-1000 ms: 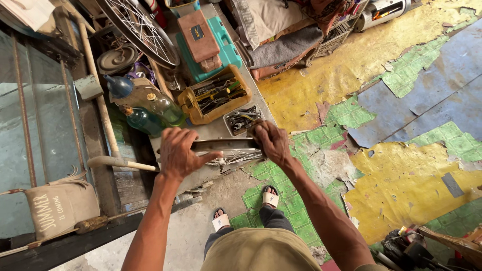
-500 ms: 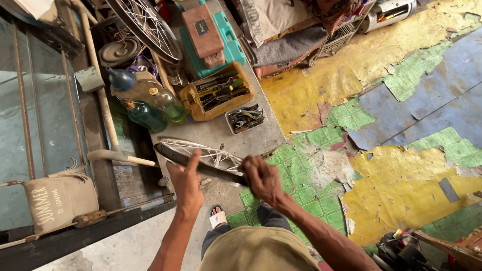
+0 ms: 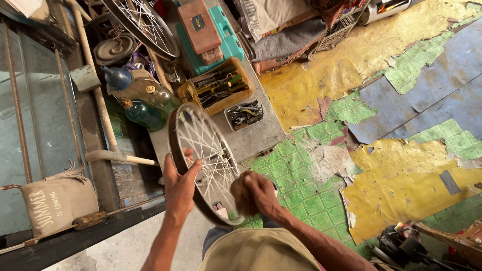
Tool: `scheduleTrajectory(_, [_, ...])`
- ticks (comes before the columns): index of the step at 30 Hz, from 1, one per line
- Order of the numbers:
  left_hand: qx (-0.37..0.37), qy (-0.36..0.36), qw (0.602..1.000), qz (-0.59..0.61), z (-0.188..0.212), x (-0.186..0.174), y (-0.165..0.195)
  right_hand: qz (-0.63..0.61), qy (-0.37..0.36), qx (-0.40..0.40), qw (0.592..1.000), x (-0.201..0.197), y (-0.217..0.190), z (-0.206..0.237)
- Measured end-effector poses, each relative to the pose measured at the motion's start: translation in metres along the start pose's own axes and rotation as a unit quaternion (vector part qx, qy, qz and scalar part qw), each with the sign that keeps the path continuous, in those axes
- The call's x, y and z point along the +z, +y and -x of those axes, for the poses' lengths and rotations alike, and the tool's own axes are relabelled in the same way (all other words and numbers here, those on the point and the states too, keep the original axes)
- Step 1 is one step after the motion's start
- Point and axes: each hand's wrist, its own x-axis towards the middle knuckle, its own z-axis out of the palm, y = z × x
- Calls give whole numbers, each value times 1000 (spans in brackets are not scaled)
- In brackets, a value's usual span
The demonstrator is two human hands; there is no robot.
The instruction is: The person wipes the chain, crankset, and frame of a white bicycle with a cloth, then wipes a bicycle wheel rim and spokes. The bicycle is positioned on a worn sofa, and the wheel is handled on a workbench.
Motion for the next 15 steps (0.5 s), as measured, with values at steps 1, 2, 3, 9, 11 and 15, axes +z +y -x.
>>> scheduleTrajectory(1, [26, -27, 999, -33, -1, -2, 6, -19, 26, 3, 999, -7, 12, -3])
scheduleTrajectory(2, [24, -55, 997, -43, -2, -3, 13, -37, 51, 5, 998, -15, 23, -11])
scheduleTrajectory(3, [22, -83, 995, -54, -4, -6, 20, -55, 77, 7, 995, -22, 33, -16])
scheduleTrajectory(9, [43, -218, 945, -239, -23, 3, 57, 170, 187, 33, 967, -61, 73, -50])
scheduleTrajectory(11, [57, -252, 931, -259, -33, 11, 64, 231, 200, 42, 951, -63, 76, -60])
scheduleTrajectory(15, [102, -290, 911, -275, -54, 33, 68, 301, 232, -63, 923, -62, 67, -85])
